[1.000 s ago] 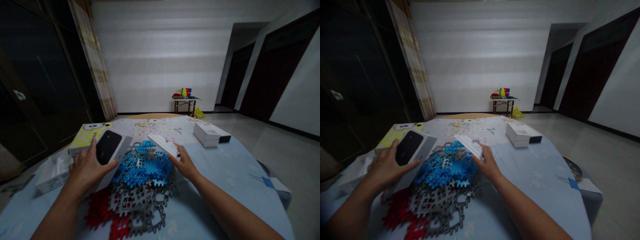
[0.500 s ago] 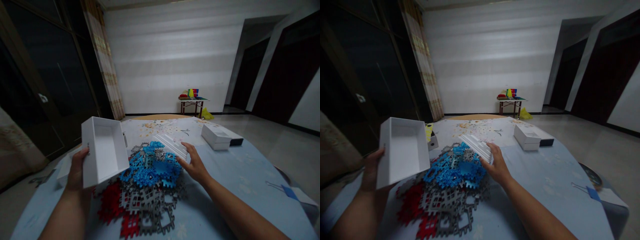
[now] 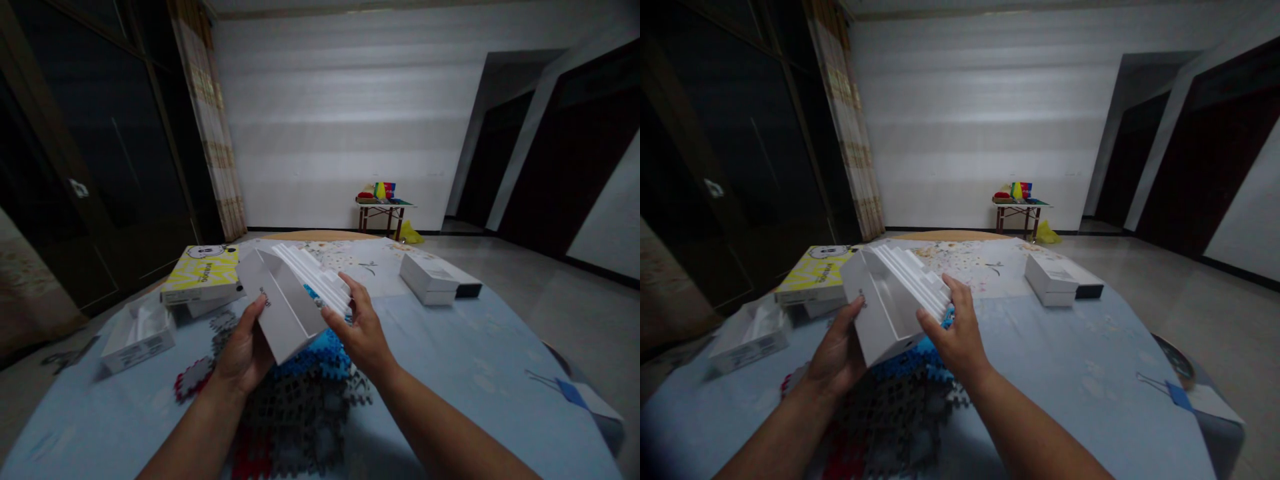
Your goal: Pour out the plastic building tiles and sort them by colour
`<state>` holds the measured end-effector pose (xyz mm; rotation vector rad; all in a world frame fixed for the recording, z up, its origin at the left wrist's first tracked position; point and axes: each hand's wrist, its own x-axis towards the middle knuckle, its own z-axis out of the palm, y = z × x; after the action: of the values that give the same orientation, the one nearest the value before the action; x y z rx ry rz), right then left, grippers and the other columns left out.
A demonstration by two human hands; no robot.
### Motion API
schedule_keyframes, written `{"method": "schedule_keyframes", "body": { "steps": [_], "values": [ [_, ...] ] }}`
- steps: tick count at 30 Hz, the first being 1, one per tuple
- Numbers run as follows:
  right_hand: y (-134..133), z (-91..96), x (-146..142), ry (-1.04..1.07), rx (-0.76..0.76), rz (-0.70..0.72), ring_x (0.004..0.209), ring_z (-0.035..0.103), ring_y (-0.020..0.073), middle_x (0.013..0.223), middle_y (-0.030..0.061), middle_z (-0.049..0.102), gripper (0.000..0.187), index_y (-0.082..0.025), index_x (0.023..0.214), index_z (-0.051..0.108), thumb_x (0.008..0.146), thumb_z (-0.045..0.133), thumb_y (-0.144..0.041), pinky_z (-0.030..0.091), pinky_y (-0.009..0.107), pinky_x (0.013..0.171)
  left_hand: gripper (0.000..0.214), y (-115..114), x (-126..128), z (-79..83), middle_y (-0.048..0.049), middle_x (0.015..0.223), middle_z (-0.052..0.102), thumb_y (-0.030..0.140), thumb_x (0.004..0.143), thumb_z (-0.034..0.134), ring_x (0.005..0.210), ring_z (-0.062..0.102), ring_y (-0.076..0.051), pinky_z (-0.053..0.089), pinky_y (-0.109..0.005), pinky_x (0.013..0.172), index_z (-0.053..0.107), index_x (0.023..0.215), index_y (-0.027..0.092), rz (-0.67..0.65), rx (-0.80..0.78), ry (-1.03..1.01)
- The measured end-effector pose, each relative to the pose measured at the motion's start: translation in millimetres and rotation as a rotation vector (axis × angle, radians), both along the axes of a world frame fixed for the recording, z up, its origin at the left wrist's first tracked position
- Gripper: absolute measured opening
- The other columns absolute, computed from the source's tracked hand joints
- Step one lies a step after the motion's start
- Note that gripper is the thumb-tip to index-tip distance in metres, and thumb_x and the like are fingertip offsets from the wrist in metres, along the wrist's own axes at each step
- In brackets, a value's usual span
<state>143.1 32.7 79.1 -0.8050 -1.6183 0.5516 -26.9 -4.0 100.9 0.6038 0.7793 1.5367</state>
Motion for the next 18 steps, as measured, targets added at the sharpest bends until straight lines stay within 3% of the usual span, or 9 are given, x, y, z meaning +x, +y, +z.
{"method": "schedule_keyframes", "body": {
  "steps": [5, 12, 18],
  "values": [
    [-8, 4.8, -11, -0.032, 0.012, 0.044, 0.119, 0.040, 0.0242, 0.125, 0.0078, 0.045, 0.058, -0.024, 0.127, 0.040, 0.074, 0.059, -0.036, 0.034, 0.041, 0.100, 0.048, 1, -3, -2.1, -0.0059, 0.096, 0.070, 0.031, 0.074, 0.057, 0.086, 0.065, -0.023, 0.053, -0.036, 0.080, 0.050, 0.121, 0.021, 0.100, 0.032, -0.095],
    [0, 18.1, -8, -0.060, -0.175, 0.153, 0.105, 0.053, 0.0237, 0.119, 0.0079, 0.055, 0.051, -0.021, 0.125, 0.045, 0.081, 0.048, -0.047, 0.043, 0.037, 0.090, 0.051, 5, -7, -8.8, -0.0089, 0.088, 0.071, 0.039, 0.072, 0.057, 0.082, 0.066, -0.026, 0.054, -0.038, 0.074, 0.053, 0.117, 0.017, 0.108, -0.030, -0.131],
    [10, 37.5, -20, -0.277, -0.110, 0.245, 0.097, 0.057, 0.0220, 0.105, 0.0062, 0.062, 0.043, -0.023, 0.114, 0.054, 0.085, 0.040, -0.052, 0.044, 0.038, 0.086, 0.052, 9, -6, -17.4, -0.0092, 0.093, 0.070, 0.040, 0.073, 0.055, 0.084, 0.065, -0.026, 0.053, -0.038, 0.076, 0.053, 0.119, 0.017, 0.103, 0.043, -0.141]
  ]
}}
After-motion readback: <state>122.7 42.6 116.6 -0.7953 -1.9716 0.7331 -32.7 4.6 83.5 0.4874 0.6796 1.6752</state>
